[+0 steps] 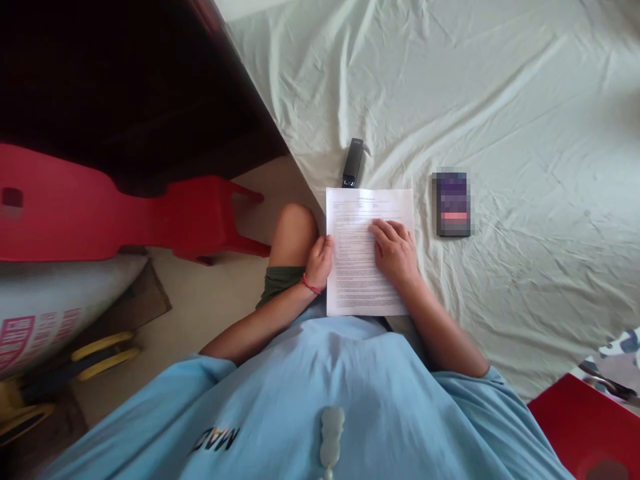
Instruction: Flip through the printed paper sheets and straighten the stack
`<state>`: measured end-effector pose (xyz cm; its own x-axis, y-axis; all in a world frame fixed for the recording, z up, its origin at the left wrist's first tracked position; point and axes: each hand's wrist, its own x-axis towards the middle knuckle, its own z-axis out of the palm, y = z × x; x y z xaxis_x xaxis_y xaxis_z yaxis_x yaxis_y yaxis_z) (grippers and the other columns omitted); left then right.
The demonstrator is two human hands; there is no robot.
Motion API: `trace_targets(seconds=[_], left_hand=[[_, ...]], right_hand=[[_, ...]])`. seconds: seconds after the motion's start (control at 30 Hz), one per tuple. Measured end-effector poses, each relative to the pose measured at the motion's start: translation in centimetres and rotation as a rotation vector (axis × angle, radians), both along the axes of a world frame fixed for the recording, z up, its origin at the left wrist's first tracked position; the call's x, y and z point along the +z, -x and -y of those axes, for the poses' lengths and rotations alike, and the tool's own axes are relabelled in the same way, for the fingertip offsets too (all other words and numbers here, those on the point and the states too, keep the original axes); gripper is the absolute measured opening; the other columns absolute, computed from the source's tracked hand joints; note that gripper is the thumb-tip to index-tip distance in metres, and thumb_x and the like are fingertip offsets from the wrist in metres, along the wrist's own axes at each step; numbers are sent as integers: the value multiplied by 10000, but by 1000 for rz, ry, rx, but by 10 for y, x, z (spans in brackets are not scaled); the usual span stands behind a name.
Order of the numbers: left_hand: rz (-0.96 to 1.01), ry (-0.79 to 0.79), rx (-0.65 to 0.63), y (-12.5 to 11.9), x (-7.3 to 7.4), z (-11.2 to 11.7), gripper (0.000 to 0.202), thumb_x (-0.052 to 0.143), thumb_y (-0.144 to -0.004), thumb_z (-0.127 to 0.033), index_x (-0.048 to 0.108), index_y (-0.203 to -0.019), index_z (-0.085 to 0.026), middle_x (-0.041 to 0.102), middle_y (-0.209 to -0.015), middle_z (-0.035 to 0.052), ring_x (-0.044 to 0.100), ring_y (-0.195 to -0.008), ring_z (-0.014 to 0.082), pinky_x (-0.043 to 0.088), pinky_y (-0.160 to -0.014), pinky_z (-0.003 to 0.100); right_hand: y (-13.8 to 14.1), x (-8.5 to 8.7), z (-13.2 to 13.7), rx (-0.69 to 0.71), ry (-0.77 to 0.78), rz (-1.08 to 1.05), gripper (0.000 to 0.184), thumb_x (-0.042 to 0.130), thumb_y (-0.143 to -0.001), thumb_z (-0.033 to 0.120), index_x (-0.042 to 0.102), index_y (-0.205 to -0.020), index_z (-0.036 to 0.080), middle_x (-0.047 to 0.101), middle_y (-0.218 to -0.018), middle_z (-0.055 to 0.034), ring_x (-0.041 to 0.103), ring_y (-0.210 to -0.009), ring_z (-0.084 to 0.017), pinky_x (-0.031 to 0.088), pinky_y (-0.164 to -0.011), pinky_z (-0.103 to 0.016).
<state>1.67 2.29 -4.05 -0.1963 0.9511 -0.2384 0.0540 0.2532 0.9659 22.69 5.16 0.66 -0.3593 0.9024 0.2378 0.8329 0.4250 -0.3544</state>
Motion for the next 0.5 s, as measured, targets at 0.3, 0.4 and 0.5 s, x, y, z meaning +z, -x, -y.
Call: trace_targets(seconds=[0.3, 0.4, 0.5], left_hand=[[603, 292, -134, -1, 6, 11, 816, 848, -657, -815, 772, -1032, -94, 810, -1036, 161, 766, -1012, 334, 590, -980, 483], [616, 375, -221, 4, 5, 19, 812, 880, -648, -783, 787, -1040, -78, 813, -1048, 179, 777, -1009, 343, 596, -1011, 509], [532, 366, -260, 7, 2, 24, 823, 845, -672, -812, 800, -1047, -81, 816, -1053, 176, 779, -1021, 341, 584, -1054, 516]], right_hand=[[3, 3, -3, -36, 36, -27, 351, 517, -1039, 185, 759, -1288, 237, 736, -1425, -41, 617, -1246, -321, 514, -1066, -529], [4, 3, -4, -49, 43, -50, 352, 512, -1040, 187, 766, -1280, 231, 744, -1413, -36, 621, -1239, -320, 516, -1065, -527], [4, 3, -5, -52, 53, -67, 353, 513, -1037, 186, 770, -1275, 234, 745, -1411, -30, 619, -1241, -317, 514, -1067, -524]])
